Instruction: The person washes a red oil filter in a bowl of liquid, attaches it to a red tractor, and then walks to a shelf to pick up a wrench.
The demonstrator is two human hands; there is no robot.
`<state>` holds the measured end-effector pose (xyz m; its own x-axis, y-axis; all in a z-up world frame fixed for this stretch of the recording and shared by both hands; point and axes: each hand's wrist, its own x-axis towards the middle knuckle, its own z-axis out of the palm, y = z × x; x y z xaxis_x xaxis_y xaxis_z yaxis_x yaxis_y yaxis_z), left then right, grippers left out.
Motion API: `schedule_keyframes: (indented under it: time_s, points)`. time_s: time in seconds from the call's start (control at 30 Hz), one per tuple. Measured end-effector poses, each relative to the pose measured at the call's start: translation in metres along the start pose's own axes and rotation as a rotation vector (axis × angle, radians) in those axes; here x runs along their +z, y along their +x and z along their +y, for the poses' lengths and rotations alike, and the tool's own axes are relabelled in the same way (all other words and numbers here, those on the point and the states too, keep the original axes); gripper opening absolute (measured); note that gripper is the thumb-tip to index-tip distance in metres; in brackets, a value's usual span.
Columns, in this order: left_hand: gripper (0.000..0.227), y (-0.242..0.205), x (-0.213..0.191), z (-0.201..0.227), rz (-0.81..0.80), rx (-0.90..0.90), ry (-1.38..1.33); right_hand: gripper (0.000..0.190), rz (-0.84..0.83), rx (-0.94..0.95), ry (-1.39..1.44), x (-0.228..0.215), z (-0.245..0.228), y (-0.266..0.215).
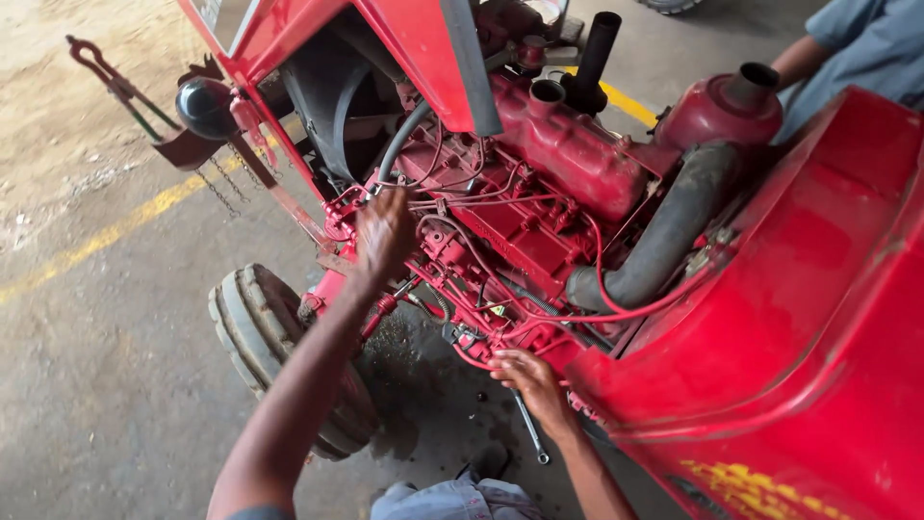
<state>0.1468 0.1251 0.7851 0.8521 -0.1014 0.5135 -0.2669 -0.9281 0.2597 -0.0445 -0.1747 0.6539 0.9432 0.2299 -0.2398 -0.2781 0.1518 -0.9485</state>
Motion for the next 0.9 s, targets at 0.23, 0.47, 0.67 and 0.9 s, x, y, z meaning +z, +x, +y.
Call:
schedule_keyframes:
  time_s: [0.23,0.47,0.67,0.9]
  points:
    - [0.030,0.036,0.034,-0.064,-0.134,-0.206,0.077,0.032,-0.158,-0.070,-0.089,0.017,-0.019,0.015]
    - [0.017,0.016,0.029,-0.074,-0.043,-0.260,-0.098,0.032,-0.159,-0.081,-0.073,0.014,-0.042,0.005]
    - [0.025,-0.041,-0.002,-0.068,-0.130,-0.490,-0.196,0.037,-0.166,-0.067,-0.073,0.014,-0.057,0.001]
    - [0.036,-0.119,-0.029,0.020,-0.376,-0.618,-1.285,0.048,-0.124,-0.155,-0.037,0.060,-0.127,-0.020]
